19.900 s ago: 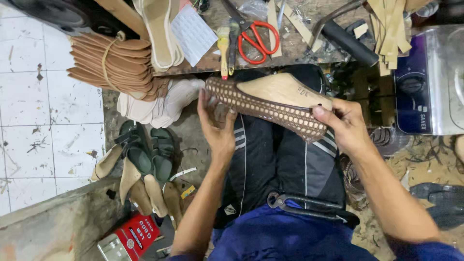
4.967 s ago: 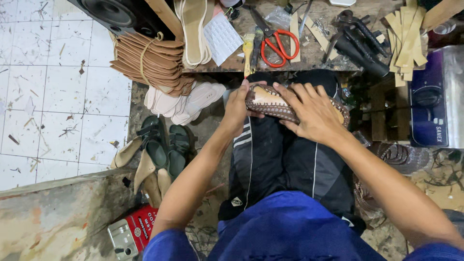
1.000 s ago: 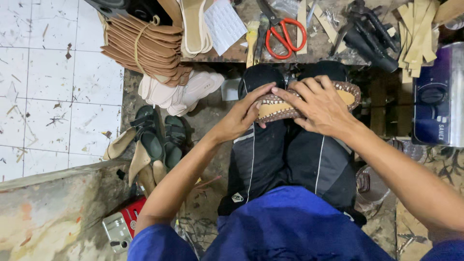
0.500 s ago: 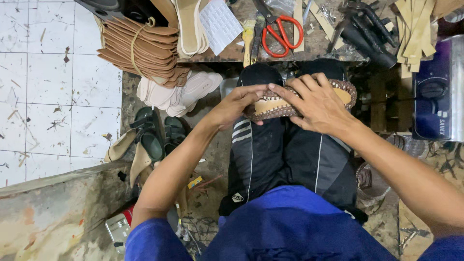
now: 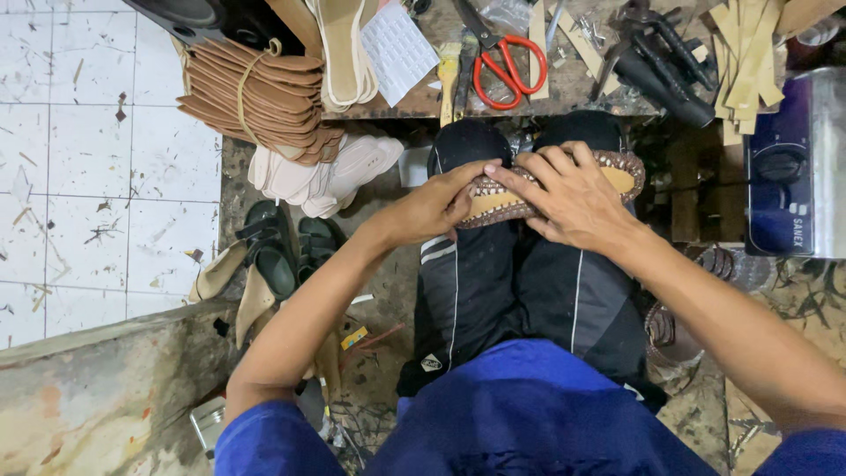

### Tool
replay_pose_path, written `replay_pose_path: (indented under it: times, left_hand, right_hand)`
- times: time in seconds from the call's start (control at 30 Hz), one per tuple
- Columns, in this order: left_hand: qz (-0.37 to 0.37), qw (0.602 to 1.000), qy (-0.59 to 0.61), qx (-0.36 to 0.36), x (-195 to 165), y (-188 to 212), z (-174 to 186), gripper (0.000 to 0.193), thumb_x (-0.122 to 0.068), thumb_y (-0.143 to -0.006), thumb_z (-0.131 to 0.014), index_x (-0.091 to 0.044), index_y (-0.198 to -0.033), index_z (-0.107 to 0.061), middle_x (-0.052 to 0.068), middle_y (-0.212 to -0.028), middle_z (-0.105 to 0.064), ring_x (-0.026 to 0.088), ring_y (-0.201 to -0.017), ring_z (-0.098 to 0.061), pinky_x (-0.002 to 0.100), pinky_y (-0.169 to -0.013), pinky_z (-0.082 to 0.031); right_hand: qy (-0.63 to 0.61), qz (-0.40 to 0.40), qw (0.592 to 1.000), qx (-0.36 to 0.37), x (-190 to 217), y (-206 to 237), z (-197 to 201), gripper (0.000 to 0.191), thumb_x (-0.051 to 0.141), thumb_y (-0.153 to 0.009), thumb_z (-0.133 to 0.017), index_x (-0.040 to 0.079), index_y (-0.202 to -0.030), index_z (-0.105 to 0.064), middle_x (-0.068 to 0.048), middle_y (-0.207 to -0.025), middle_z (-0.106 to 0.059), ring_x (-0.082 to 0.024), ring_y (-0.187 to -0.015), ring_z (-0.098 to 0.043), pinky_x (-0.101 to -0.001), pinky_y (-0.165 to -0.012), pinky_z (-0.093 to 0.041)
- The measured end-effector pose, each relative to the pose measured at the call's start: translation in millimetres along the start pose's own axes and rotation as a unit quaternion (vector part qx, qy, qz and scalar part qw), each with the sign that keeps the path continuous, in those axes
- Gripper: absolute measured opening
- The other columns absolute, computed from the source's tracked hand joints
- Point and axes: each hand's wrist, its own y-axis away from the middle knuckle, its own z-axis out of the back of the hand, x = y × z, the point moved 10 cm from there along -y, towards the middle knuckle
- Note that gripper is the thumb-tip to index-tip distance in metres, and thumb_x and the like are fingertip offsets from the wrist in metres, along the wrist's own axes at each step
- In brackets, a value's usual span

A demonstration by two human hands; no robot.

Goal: The person holds a brown woven flat shoe and repeatedly taps its sole and upper with a hammer. They rotate the shoe to work different edges and occasionally inspect the fit by hand.

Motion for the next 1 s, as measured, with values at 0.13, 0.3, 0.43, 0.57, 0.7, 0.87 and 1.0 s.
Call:
replay_pose_path:
  times: [0.13,0.3,0.43,0.57,0.7,0.87,1.0]
  left_hand:
    - [-0.177,0.966,0.154,-0.110,-46,16,9,0.052,-0.009,-0.106,-0.064,-0.006,-0.155,-0.045,0.010,-0.137,-0.060,0.015,-0.122,-0.060,0.031,-0.104,-0.054]
    - [-0.122,0.921,-0.030,-0.369,-36,32,11,0.072,-0.015,-0.082,-0.089,-0.007,-0.144,-0.053,0.011,-0.129,-0.062,0.021,-0.120,-0.063,0.035,-0.106,-0.052]
    - [-0.139,0.900,-0.026,-0.412,-26,38,11,0.079,-0.019,-0.079,-0.092,-0.007,-0.145,-0.049,0.011,-0.135,-0.059,0.024,-0.125,-0.062,0.036,-0.108,-0.051]
    - [-0.124,0.898,-0.020,-0.421,-10,37,11,0.086,-0.022,-0.072,-0.095,-0.007,-0.143,-0.049,0.011,-0.131,-0.063,0.025,-0.122,-0.061,0.038,-0.108,-0.047]
    - [-0.117,0.903,0.010,-0.414,3,31,8,0.082,-0.027,-0.072,-0.095,-0.008,-0.138,-0.051,0.011,-0.129,-0.062,0.025,-0.121,-0.063,0.037,-0.107,-0.050]
    - [-0.128,0.889,-0.017,-0.438,3,33,8,0.076,-0.028,-0.073,-0.094,-0.008,-0.134,-0.053,0.011,-0.125,-0.063,0.027,-0.120,-0.063,0.038,-0.107,-0.050]
    - [-0.133,0.885,-0.022,-0.445,3,36,9,0.076,-0.029,-0.073,-0.094,-0.007,-0.134,-0.053,0.012,-0.126,-0.063,0.027,-0.120,-0.062,0.039,-0.107,-0.050]
  right_hand:
    - [-0.074,-0.060,0.994,-0.044,-21,-2,11,0.095,0.030,-0.065,-0.083,0.018,-0.153,-0.048,-0.011,-0.129,-0.061,-0.029,-0.114,-0.055,-0.0433,-0.097,-0.039]
    - [-0.391,-0.165,0.892,-0.156,-127,22,10,0.034,0.032,-0.105,-0.064,0.014,-0.134,-0.069,-0.010,-0.129,-0.068,-0.028,-0.128,-0.058,-0.0416,-0.114,-0.043]
    - [-0.001,-0.296,0.945,-0.140,-204,54,-14,0.032,0.020,-0.101,-0.072,0.005,-0.129,-0.072,-0.021,-0.123,-0.057,-0.041,-0.126,-0.048,-0.0508,-0.105,-0.041]
    - [0.123,-0.288,0.945,-0.097,-217,66,-48,0.049,0.033,-0.095,-0.080,-0.001,-0.126,-0.065,-0.021,-0.124,-0.054,-0.040,-0.116,-0.049,-0.0515,-0.097,-0.042]
    - [0.138,-0.289,0.946,-0.049,-219,59,-66,0.046,0.033,-0.103,-0.076,-0.003,-0.123,-0.060,-0.021,-0.121,-0.054,-0.039,-0.118,-0.050,-0.0514,-0.091,-0.046]
    - [0.157,-0.236,0.955,-0.083,-212,48,-53,0.053,0.027,-0.104,-0.073,0.000,-0.146,-0.055,-0.020,-0.114,-0.061,-0.038,-0.109,-0.057,-0.0493,-0.081,-0.048]
    - [0.116,-0.257,0.948,-0.146,-216,48,-30,0.045,0.017,-0.101,-0.067,0.007,-0.144,-0.057,-0.019,-0.114,-0.067,-0.037,-0.104,-0.064,-0.0500,-0.083,-0.049]
